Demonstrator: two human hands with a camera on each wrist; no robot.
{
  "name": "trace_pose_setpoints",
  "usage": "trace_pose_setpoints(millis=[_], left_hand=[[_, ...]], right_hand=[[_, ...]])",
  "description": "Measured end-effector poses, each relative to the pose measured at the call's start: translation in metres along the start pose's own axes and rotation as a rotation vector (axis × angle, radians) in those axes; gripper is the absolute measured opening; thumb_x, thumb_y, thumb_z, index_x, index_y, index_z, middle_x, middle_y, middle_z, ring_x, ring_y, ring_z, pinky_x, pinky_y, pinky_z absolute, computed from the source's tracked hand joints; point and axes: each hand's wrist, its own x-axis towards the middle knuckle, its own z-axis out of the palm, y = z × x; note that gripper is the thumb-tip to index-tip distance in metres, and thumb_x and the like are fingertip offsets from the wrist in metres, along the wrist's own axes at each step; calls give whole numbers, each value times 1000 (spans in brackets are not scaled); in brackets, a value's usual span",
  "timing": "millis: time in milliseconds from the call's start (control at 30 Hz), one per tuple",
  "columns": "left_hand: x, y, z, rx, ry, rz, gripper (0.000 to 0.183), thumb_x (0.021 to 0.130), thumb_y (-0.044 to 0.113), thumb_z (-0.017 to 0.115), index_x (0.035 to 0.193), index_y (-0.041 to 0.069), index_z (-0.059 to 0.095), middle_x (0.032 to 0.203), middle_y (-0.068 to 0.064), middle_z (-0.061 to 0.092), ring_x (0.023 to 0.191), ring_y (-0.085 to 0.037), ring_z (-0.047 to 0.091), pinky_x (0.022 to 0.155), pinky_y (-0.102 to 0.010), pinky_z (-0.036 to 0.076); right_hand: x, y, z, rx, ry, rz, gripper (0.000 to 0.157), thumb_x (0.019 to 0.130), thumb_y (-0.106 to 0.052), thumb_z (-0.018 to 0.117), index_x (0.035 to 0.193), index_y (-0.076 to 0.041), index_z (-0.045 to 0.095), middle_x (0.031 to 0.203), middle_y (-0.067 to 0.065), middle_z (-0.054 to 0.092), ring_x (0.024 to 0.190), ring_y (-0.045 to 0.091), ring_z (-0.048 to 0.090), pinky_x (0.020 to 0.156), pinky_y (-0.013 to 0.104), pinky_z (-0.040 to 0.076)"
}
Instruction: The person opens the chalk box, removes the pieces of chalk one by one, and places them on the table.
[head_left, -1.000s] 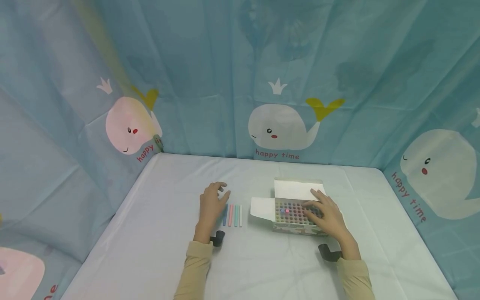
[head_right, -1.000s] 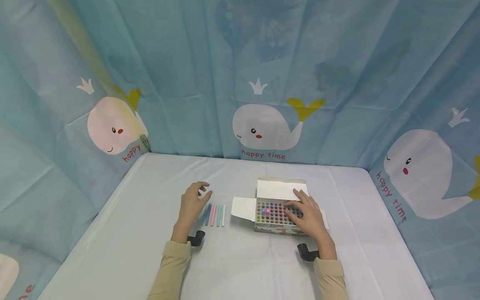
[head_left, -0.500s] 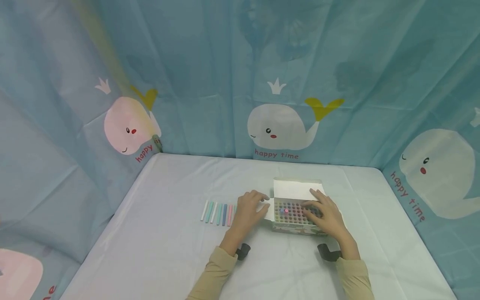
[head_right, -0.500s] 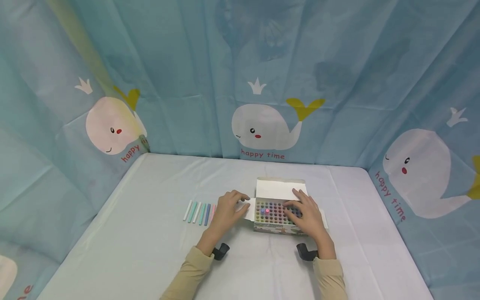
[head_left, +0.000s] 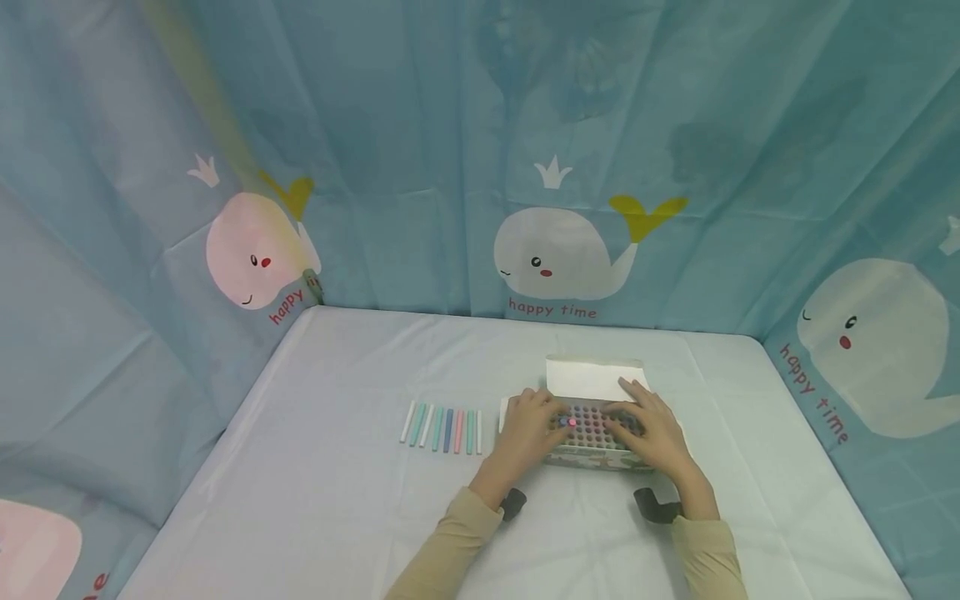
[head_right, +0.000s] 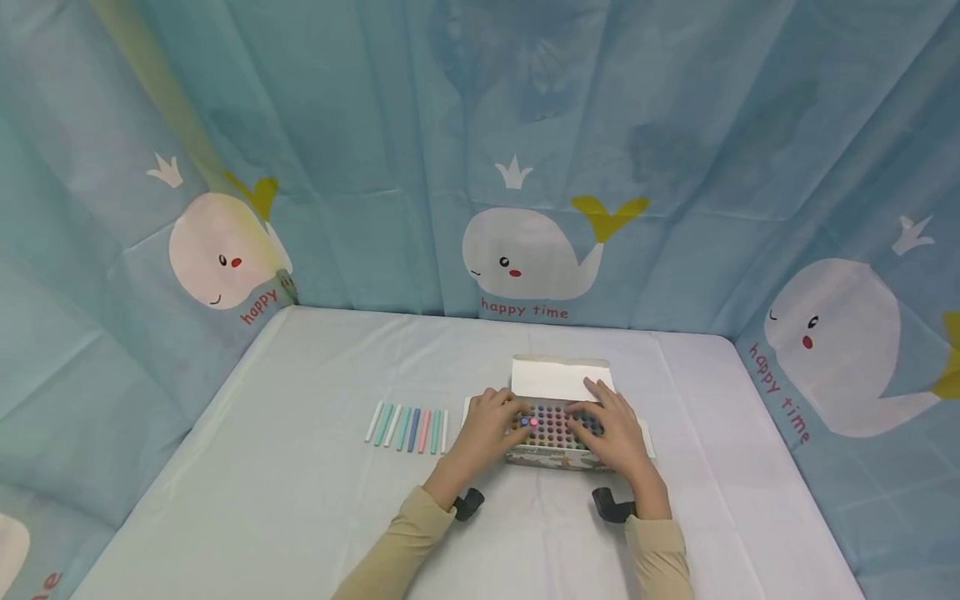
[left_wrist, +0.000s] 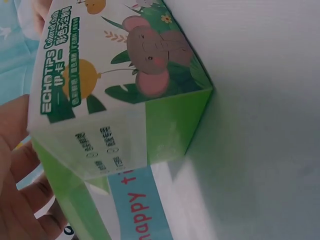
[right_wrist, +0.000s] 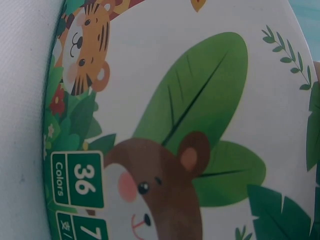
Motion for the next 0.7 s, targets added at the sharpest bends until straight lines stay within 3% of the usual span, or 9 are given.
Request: trace_pose_setpoints(millis=[167, 333, 500, 700], left_hand=[[2, 4, 2, 35, 22, -5, 24, 81, 38, 69, 99, 23, 68, 95, 8, 58, 80, -9, 41, 82, -30, 37], [3, 7, 1, -6, 49, -25, 20, 83, 37, 67, 97, 23, 68, 92, 9, 58, 77, -8, 41, 82, -30, 38], [4, 9, -1, -129, 85, -44, 17, 86, 34, 65, 97, 21, 68, 86, 9, 62, 73, -6, 42, 82, -32, 40], [3, 12, -8, -316, 105, -79, 16, 89, 28, 61, 99, 17, 65, 92, 8, 68, 80, -7, 54, 91, -38, 40]], right_hand=[[-1, 0, 0, 2, 3, -5, 22, 81, -33, 70, 100, -21, 68, 142, 15, 40, 133, 41, 28, 104, 62, 17], [-1, 0, 0, -2, 9, -12, 22, 81, -33, 70, 100, -22, 68, 142, 15, 41, 133, 41, 28, 105, 62, 18], [-1, 1, 0, -3, 10, -17, 22, 81, -33, 70, 99, -21, 68, 141, 16, 41, 133, 41, 28, 105, 62, 18], [0, 0, 0, 6, 5, -11, 22, 80, -32, 71, 99, -22, 68, 141, 15, 41, 133, 41, 28, 103, 63, 19]])
